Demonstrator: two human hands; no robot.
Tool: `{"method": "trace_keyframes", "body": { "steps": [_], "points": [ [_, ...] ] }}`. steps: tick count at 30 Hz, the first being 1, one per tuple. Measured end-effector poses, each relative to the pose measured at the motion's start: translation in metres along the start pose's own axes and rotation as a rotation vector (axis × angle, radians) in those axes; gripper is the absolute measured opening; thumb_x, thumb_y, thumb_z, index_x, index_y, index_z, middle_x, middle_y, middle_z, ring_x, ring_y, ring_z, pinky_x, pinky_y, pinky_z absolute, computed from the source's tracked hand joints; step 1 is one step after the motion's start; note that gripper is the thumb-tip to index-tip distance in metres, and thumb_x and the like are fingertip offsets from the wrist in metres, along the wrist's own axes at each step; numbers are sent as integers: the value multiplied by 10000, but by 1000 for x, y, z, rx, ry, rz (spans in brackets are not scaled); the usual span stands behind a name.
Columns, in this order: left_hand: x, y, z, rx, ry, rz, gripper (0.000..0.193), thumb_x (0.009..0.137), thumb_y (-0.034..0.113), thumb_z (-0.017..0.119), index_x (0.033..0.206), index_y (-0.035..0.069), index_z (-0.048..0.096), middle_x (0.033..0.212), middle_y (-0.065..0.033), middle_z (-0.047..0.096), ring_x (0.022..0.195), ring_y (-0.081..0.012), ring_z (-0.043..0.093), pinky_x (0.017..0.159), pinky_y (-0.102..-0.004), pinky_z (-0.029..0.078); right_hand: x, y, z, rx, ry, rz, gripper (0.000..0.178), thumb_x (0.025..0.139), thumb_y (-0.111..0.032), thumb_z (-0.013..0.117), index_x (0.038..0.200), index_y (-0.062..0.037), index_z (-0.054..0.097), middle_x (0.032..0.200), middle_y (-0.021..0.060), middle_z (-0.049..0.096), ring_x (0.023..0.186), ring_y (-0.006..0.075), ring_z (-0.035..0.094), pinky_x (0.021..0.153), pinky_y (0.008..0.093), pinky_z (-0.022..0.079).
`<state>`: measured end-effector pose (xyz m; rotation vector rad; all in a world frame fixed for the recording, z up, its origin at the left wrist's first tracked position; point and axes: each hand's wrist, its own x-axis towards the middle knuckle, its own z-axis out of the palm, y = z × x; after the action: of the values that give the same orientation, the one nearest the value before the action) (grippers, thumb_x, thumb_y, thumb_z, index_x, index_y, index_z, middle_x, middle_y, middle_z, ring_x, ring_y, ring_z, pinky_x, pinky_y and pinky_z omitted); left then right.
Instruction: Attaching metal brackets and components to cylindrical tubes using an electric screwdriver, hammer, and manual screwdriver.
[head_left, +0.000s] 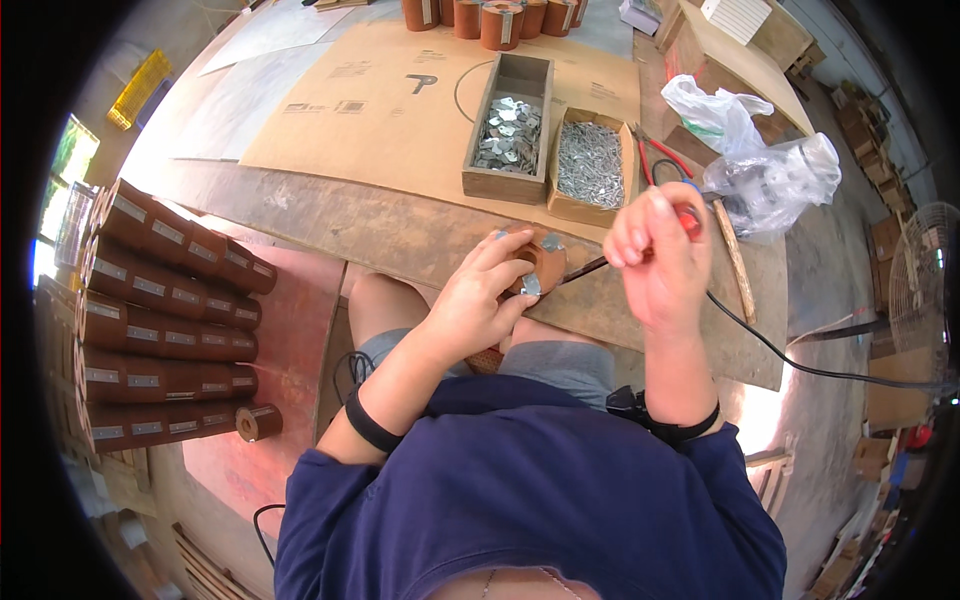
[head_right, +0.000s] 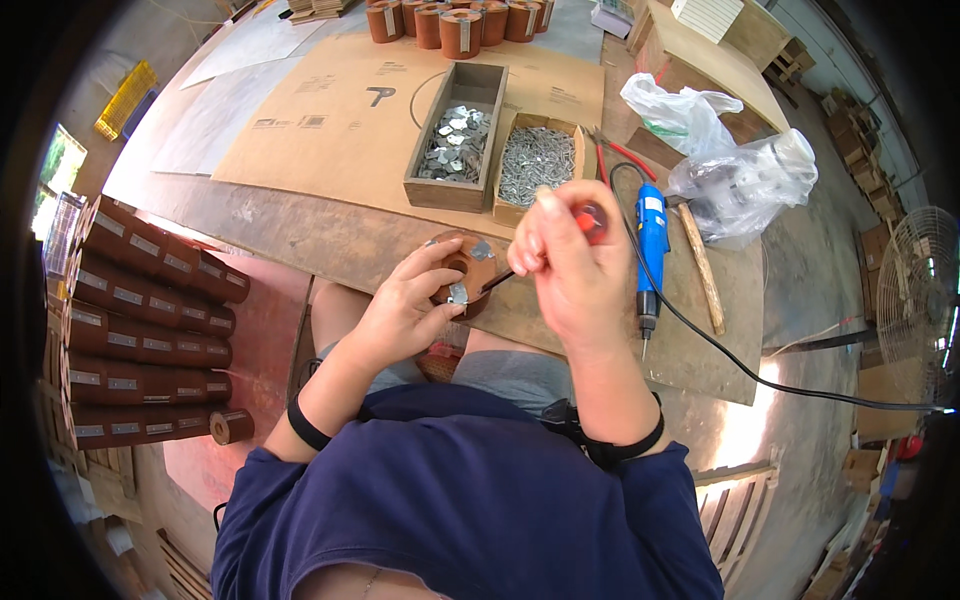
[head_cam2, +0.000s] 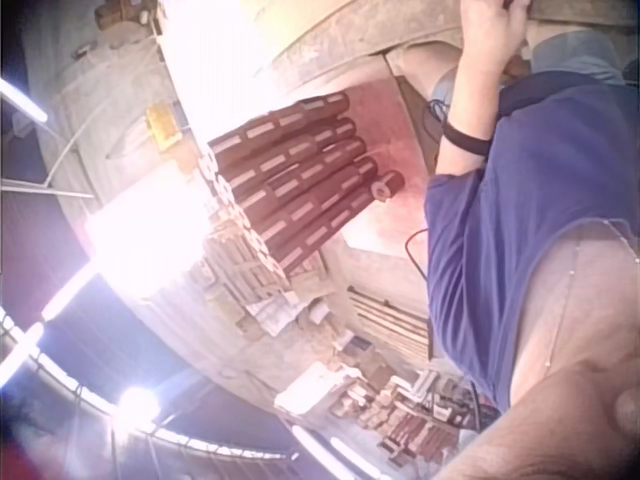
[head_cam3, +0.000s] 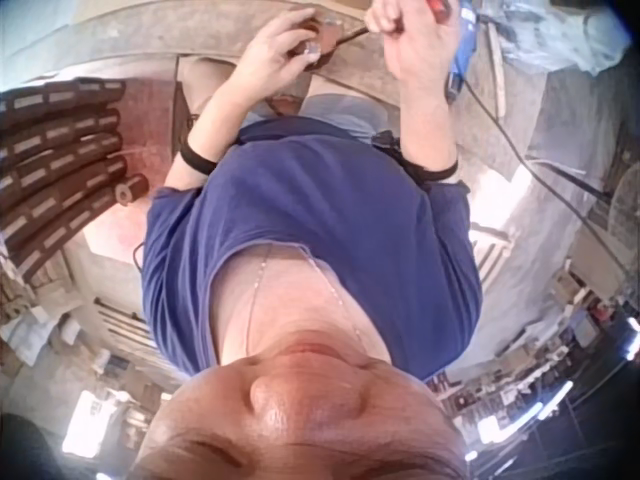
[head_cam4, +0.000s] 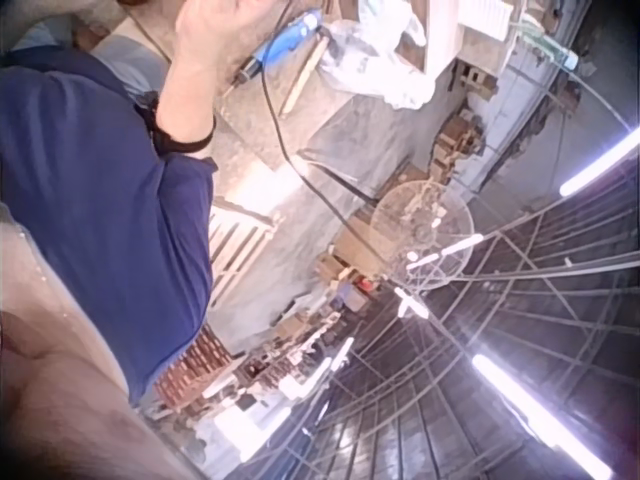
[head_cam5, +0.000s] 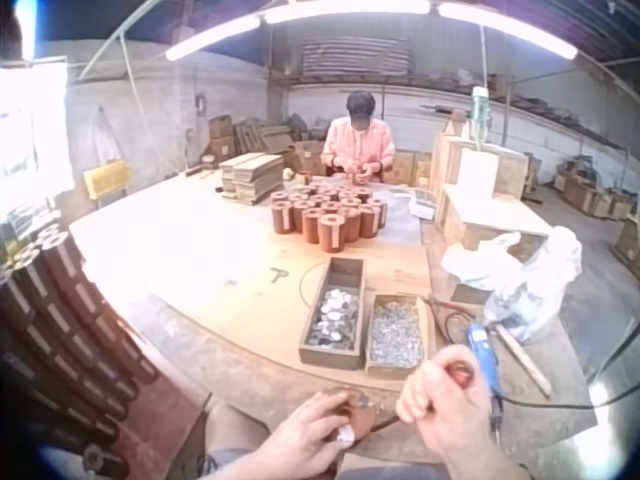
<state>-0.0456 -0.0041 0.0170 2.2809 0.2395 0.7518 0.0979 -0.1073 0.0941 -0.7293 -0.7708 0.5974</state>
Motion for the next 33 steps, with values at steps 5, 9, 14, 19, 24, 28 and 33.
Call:
{"method": "trace_keyframes", "body": {
  "steps": [5, 9, 14, 19, 24, 28, 33],
  "points": [
    [2, 2, -3, 22, -7, 11, 301, 646, 38, 656, 928, -16, 566, 1204, -172, 463, 1113, -355, 441, 936, -404, 367, 5, 18, 7, 109, -45, 141, 136, 897, -157, 458, 794, -74, 428, 561, 25, 410, 481, 103, 375, 440, 231, 309],
    [1, 0, -2, 31, 9, 25, 298, 649, 52, 656, 924, -15, 565, 1198, -172, 466, 1102, -359, 447, 942, -411, 362, 2, 26, 13, 100, -33, 119, 177, 902, -183, 447, 768, -71, 419, 549, 26, 405, 484, 105, 374, 443, 233, 307],
    [0, 0, -3, 31, 7, 10, 294, 652, 61, 656, 920, -20, 565, 1182, -171, 475, 1087, -353, 458, 957, -431, 349, 2, 32, 15, 56, -79, 106, 157, 902, -177, 447, 793, -67, 419, 562, 27, 409, 490, 102, 372, 443, 229, 309],
    [1, 0, -2, 26, 16, 5, 286, 652, 60, 654, 912, -20, 567, 1177, -170, 479, 1078, -350, 464, 963, -438, 343, 3, 33, 15, 35, -102, 86, 146, 902, -169, 445, 804, -63, 422, 566, 24, 408, 494, 97, 373, 444, 223, 308],
    [0, -1, -2, 21, 17, 10, 282, 652, 59, 653, 910, -17, 570, 1177, -169, 479, 1072, -345, 470, 966, -441, 341, 6, 31, 12, 35, -241, 94, 138, 900, -138, 427, 798, -46, 426, 557, 26, 410, 490, 88, 368, 445, 223, 313],
    [0, -1, -2, 20, 12, 5, 283, 653, 59, 652, 915, -14, 572, 1179, -168, 478, 1075, -341, 470, 968, -444, 339, 9, 31, 11, 15, -261, 86, 141, 900, -130, 419, 790, -42, 424, 552, 28, 412, 486, 85, 364, 445, 224, 311],
    [1, 0, -3, 18, 7, -3, 285, 653, 58, 653, 918, -12, 574, 1182, -168, 478, 1082, -341, 466, 969, -439, 338, 6, 29, 14, 59, -219, 76, 163, 902, -140, 420, 772, -43, 410, 553, 29, 411, 485, 85, 363, 444, 227, 307]
  ]
}}
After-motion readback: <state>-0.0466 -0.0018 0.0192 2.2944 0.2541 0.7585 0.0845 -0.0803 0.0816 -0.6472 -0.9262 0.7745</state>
